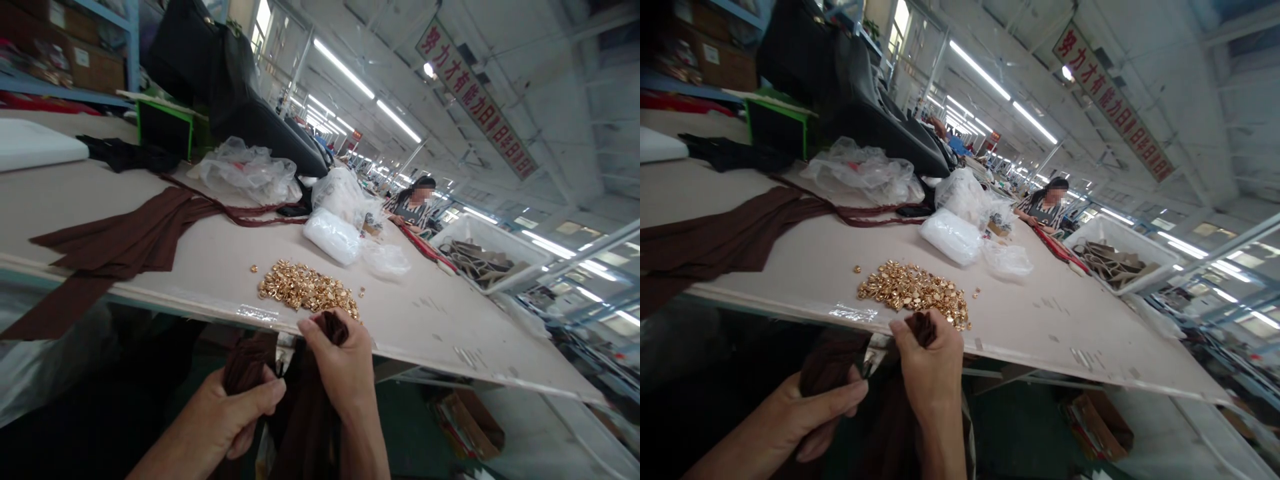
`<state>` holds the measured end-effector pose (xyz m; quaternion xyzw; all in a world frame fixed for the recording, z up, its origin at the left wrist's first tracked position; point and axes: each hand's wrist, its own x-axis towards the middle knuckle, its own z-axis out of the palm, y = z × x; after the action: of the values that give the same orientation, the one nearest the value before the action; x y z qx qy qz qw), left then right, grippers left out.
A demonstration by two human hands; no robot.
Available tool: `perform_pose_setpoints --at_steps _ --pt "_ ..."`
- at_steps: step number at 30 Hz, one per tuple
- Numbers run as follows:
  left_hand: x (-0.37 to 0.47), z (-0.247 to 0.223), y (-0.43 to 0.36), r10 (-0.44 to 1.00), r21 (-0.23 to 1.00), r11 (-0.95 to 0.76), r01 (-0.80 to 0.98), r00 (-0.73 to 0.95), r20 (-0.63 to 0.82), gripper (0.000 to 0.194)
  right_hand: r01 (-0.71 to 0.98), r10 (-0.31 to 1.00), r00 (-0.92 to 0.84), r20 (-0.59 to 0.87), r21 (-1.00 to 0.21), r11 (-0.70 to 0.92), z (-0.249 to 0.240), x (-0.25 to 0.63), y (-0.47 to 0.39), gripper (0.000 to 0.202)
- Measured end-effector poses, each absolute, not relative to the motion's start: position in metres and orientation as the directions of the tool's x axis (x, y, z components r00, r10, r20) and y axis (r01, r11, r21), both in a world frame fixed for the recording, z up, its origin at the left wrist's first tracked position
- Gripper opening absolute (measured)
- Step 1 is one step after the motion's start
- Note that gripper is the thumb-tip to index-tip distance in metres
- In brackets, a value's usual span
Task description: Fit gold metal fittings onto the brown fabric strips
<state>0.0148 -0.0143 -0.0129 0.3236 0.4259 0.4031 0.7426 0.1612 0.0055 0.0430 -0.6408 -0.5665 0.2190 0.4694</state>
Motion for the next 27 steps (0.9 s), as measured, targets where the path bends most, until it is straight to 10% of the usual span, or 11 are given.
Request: perform_pose_setpoints --at_steps 7,12,19,27 --pt "0.013 -0.016 -0.011 0.890 0.824 0.443 -0.353 0.284 -0.356 0.041 0.961 0.946 0.125 0.298 -0.273 -0.041 0.056 0.141 0.028 0.010" --pt "0.011 -0.024 -0.009 0.892 0.819 0.434 -0.376 0.304 -0.333 0.040 0.989 0.941 0.063 0.334 -0.144 -0.015 0.051 0.137 0.030 0.008" --pt "0.008 -0.017 -0.014 0.859 0.748 0.509 -0.427 0.317 -0.403 0.039 0.809 0.892 0.117 0.436 -0.563 0.169 0.034 0.147 -0.005 0.016" --pt "0.006 -0.009 -0.018 0.858 0.769 0.507 -0.391 0.314 -0.406 0.045 0.274 0.975 0.202 0.092 -0.961 0.034 0.005 0.136 -0.049 0.034"
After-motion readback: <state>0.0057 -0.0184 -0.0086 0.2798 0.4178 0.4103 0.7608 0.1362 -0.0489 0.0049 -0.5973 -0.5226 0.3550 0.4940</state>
